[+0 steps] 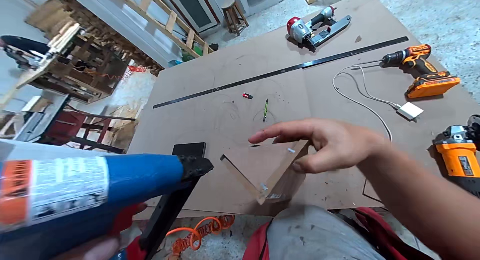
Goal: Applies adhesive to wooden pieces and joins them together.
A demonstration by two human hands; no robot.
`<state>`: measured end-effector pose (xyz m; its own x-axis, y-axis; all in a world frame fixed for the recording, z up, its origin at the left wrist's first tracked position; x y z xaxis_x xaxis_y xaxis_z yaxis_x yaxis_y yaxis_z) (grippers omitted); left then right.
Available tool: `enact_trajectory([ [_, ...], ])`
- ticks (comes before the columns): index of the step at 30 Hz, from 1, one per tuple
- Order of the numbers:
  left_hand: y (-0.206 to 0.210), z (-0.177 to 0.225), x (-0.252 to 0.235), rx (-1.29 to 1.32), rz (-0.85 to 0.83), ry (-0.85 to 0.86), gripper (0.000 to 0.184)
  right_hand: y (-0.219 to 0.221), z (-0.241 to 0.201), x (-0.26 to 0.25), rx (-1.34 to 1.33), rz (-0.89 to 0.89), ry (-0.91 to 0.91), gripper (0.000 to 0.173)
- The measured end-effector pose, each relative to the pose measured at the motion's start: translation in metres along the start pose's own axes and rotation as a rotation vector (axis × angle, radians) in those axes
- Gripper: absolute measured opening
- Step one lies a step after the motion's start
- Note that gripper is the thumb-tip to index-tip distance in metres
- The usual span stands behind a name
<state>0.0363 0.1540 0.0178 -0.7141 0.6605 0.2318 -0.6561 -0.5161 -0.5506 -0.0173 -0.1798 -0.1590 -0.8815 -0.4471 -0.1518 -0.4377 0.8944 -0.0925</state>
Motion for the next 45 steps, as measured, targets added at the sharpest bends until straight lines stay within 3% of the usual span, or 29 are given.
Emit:
enact_trajectory([
  [2,-0.012,-0.027,0.003,0.043,0.003,0.05,0.028,-0.01,-0.02,-0.007,0.154,-0.075,0.085,0.056],
  [4,-0.012,-0.038,0.006,0.025,0.044,0.03,0.031,-0.005,-0.045,-0.016,0.422,-0.04,0.186,0.061],
  [6,-0.01,-0.046,0.011,-0.008,0.053,0.014,0.029,0.023,-0.069,-0.024,0.808,0.078,0.28,0.083],
  [8,-0.009,-0.056,0.014,-0.02,0.042,0.026,0.026,0.066,-0.077,-0.029,1.151,0.154,0.238,0.097],
  [10,-0.009,-0.068,0.015,-0.007,0.051,0.057,0.024,0.104,-0.073,-0.035,1.304,0.133,0.209,0.087],
  [13,-0.016,-0.083,0.018,-0.022,0.095,0.051,0.028,0.121,-0.065,-0.035,1.335,0.153,0.206,0.06],
  [16,-0.025,-0.093,0.023,-0.004,0.099,0.058,0.029,0.11,-0.066,-0.03,1.375,0.265,0.268,0.063],
  [19,-0.029,-0.098,0.028,0.045,0.081,0.095,0.031,0.106,-0.068,-0.027,1.345,0.239,0.373,0.07],
  [21,-0.03,-0.098,0.032,0.1,0.068,0.146,0.031,0.106,-0.067,-0.026,1.333,0.185,0.345,0.071],
  [24,-0.021,-0.082,0.036,0.177,0.013,0.2,0.024,0.108,-0.063,-0.028,1.318,0.114,0.233,0.062],
  [31,-0.019,-0.071,0.048,0.116,-0.098,0.343,0.019,0.112,-0.064,-0.029,1.335,0.017,0.223,0.042],
  [36,-0.053,-0.091,0.059,-0.087,-0.084,0.366,0.044,0.111,-0.063,-0.029,1.319,0.025,0.205,0.038],
  [39,-0.047,-0.075,0.049,-0.116,-0.138,0.393,0.041,0.111,-0.063,-0.028,1.307,0.036,0.197,0.034],
  [43,-0.011,-0.02,0.011,-0.187,-0.212,0.403,0.024,0.112,-0.065,-0.027,1.317,0.01,0.213,0.035],
  [45,-0.025,-0.018,-0.001,-0.268,-0.389,0.427,0.021,0.112,-0.064,-0.027,1.306,0.007,0.216,0.036],
])
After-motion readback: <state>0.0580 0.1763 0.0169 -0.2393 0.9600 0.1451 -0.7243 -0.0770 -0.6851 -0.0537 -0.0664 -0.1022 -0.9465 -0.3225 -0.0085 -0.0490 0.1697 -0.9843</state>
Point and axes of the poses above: each hand's wrist, its own x-axis away from the middle knuckle, its own y-axis out of the palm, z = x × y, the point moved 1 cm from there along -x, towards the middle knuckle, and after that the axes turned 10 degrees about y, right-handed, at the moved point
